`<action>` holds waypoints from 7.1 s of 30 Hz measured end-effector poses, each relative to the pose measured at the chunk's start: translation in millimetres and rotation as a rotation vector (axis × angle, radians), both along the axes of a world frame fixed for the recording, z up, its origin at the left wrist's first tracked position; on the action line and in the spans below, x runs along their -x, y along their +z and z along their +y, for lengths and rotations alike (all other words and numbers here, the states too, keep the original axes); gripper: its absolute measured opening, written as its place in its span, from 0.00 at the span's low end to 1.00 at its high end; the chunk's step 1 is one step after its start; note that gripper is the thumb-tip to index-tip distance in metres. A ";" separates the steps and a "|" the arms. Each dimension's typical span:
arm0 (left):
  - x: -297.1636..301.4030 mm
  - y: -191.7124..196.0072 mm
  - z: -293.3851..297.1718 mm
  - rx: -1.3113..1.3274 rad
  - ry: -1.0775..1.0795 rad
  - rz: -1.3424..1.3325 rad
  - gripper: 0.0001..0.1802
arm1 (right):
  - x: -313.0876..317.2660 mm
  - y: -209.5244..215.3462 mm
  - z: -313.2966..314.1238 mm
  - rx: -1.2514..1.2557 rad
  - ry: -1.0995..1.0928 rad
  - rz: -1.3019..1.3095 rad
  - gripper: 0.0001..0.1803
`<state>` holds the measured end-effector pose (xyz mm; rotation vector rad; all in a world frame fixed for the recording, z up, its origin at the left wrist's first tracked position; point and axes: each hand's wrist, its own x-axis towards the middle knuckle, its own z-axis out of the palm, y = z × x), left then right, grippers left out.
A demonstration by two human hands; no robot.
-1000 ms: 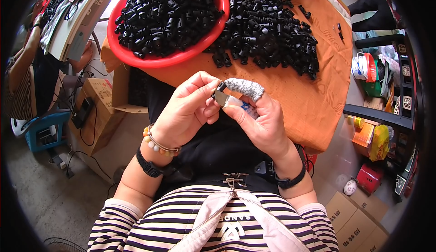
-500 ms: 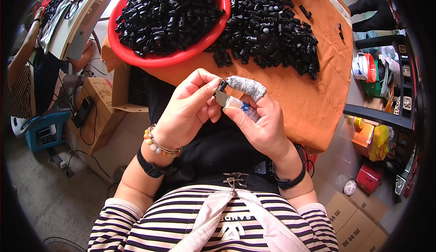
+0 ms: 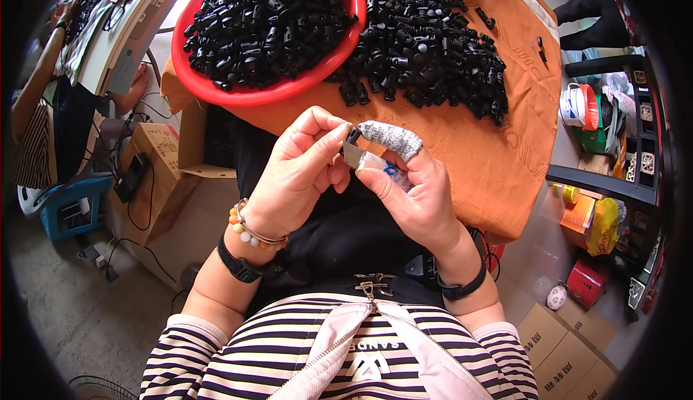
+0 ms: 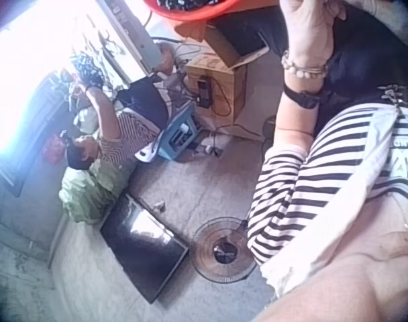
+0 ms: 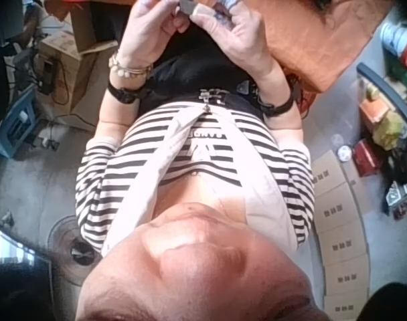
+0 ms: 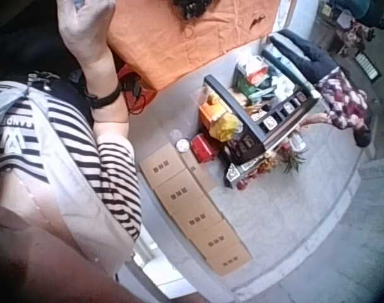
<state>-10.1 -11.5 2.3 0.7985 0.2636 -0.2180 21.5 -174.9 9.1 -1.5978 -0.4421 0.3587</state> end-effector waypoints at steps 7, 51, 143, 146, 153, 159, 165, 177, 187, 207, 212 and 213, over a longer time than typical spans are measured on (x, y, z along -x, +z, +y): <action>0.2 -2.3 1.4 0.027 -0.005 0.005 0.05 | 0.2 -1.8 0.8 -0.024 -0.006 0.046 0.17; -2.0 -1.6 5.1 0.232 -0.094 0.082 0.05 | -3.8 -3.7 -0.2 -0.052 -0.101 0.041 0.21; -0.3 -1.8 1.9 0.212 -0.119 0.077 0.06 | -11.6 -7.6 15.7 -0.154 -0.090 0.146 0.26; -0.2 -5.2 4.4 0.171 -0.051 0.065 0.06 | -16.8 -14.3 10.6 -0.143 -0.171 0.109 0.24; -8.7 2.1 30.8 -0.143 0.402 -0.067 0.10 | -15.5 -13.8 -1.2 -0.119 -0.195 0.210 0.23; -12.7 6.4 59.4 -0.151 0.478 -0.170 0.21 | -19.5 -14.9 -1.6 -0.129 -0.208 0.157 0.22; -14.2 9.8 57.3 -0.144 0.464 -0.175 0.22 | -23.8 -17.3 -10.2 -0.101 -0.271 0.117 0.22; -4.9 0.0 7.2 -0.145 -0.056 0.024 0.12 | -46.3 -27.6 -22.2 0.124 -0.466 -0.112 0.25; -5.7 -6.4 -0.9 -0.179 -0.140 0.066 0.12 | -48.3 -40.0 -14.7 0.342 -0.393 -0.348 0.25; -5.5 -2.9 8.3 0.300 -0.293 0.115 0.14 | -7.0 0.6 4.3 -0.110 -0.153 -0.141 0.31; -6.2 -0.3 9.2 0.338 -0.230 0.111 0.17 | -7.0 1.3 -6.1 -0.055 -0.156 -0.058 0.30; -6.7 -0.1 9.4 0.341 -0.226 0.106 0.17 | -7.0 0.3 -6.6 -0.075 -0.149 -0.039 0.30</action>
